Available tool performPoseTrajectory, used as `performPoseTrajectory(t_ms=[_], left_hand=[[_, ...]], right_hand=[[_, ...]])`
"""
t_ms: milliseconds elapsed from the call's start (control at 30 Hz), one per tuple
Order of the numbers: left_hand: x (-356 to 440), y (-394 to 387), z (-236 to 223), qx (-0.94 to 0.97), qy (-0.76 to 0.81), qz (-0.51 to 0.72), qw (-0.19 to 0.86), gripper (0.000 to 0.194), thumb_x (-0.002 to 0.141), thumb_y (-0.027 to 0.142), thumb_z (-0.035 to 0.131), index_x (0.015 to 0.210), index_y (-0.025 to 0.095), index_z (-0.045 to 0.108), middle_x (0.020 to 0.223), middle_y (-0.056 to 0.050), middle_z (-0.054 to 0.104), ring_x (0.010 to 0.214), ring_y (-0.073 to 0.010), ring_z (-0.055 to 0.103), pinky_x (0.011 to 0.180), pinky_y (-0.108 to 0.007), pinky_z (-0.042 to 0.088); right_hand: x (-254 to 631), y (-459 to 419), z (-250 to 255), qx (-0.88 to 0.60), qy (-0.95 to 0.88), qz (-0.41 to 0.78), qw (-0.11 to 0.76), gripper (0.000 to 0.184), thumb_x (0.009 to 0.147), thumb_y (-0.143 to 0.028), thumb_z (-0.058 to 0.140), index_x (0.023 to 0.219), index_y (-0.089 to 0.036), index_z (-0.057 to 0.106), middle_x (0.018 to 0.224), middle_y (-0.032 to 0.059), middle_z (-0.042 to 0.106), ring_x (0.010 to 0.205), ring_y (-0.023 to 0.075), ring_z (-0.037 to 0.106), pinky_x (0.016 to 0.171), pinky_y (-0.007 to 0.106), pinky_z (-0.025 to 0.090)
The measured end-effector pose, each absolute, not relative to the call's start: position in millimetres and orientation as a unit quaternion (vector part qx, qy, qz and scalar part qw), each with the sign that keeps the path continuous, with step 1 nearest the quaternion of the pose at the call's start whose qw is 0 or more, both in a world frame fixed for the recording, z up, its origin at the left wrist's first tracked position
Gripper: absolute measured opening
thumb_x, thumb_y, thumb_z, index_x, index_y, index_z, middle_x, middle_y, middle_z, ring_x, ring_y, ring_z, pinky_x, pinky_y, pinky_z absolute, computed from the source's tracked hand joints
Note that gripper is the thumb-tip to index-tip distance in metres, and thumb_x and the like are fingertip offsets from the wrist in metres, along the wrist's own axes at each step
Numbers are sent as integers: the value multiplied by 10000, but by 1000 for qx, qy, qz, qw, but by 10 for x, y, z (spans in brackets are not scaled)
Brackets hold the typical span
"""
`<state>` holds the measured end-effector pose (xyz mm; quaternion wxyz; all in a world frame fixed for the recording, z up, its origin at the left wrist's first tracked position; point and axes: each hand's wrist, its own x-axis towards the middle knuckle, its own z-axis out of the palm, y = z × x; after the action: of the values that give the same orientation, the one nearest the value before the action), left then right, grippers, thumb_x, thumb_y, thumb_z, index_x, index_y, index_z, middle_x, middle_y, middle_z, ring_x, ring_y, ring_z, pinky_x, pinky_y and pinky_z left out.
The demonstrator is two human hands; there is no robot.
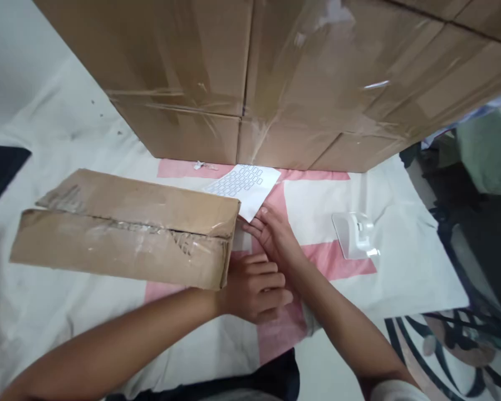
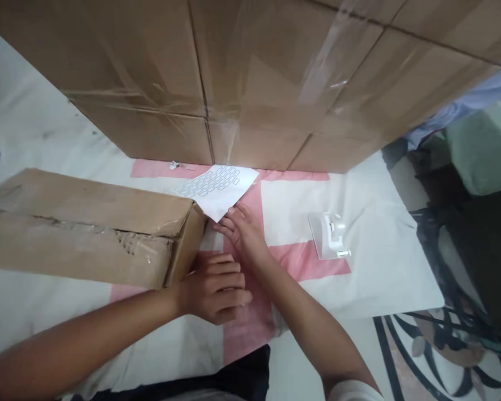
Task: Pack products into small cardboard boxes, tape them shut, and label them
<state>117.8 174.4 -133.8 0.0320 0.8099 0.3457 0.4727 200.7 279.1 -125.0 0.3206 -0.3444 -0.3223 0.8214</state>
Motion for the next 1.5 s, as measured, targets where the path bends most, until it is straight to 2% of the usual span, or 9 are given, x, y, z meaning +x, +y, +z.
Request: performPoseTrajectory(t_ms=[267,433,567,700,800,933,1067,1267,1500], left_hand=[[1203,1844,-1314,767,404,488,98,114,873,132,541,854,206,625,694,29,631,638,-131,533,643,-312,420],[1165,1819,-1295,712,443,521,160,99,894,123,532,911,213,572,684,33,611,637,-134,522,655,-320,391],[1169,1809,-1310,675,456,546,198,129,910,119,524,991,218,538,741,20,618,691,-140,529,706,-317,423],[1173,1807,-1305,668,461,550,194,127,921,119,524,1007,213,527,740,21,589,696,-139,521,725,-325,441],[1156,1786,-1291,659,488,546,172,130,933,139,559,1037,210,526,790,11,588,749,-148,552,761,-339,466],[1129,1737,-1317,613,568,536,120,332,914,233,700,1185,211,510,1030,-52,602,975,-193,596,867,-364,517],[1121,1705,-1352,596,591,529,126,442,918,314,720,1277,235,476,1103,-66,574,1037,-209,590,910,-388,534],[1113,1718,-1333,590,588,526,171,276,953,278,649,1165,235,478,999,-42,563,918,-187,552,838,-368,497],[1092,1717,-1317,591,594,513,185,280,892,255,667,1053,238,439,905,-15,542,787,-170,491,756,-362,435]], right_hand=[[2018,2876,-1234,-375,-326,830,254,301,761,-334,825,863,-227,563,722,-41,618,701,127,648,664,231,560],[2226,3009,-1151,-443,-428,648,449,194,825,-446,557,885,-275,490,863,20,597,910,227,647,780,362,559],[2272,2981,-1155,-489,-474,580,447,478,897,-700,344,925,-267,545,774,53,547,784,242,600,674,374,507],[2189,2841,-1223,-502,-415,672,352,439,864,-652,623,763,-234,536,579,-30,423,530,142,417,501,291,387],[2202,2785,-1211,-539,-363,683,333,400,860,-591,683,760,-214,590,558,-32,467,520,139,445,496,286,429],[2333,2748,-1214,-537,-401,649,360,325,876,-522,690,983,-215,697,804,37,710,780,233,685,690,361,599],[2473,2713,-1255,-466,-494,630,378,336,849,-450,729,1109,-239,700,966,61,765,1041,290,724,917,459,618],[2594,2665,-1248,-395,-588,649,279,191,869,-440,736,859,-250,714,686,24,693,682,221,680,664,384,615],[2680,2691,-1225,-364,-664,596,266,264,860,-417,694,654,-253,673,613,15,633,597,199,592,620,378,553]])
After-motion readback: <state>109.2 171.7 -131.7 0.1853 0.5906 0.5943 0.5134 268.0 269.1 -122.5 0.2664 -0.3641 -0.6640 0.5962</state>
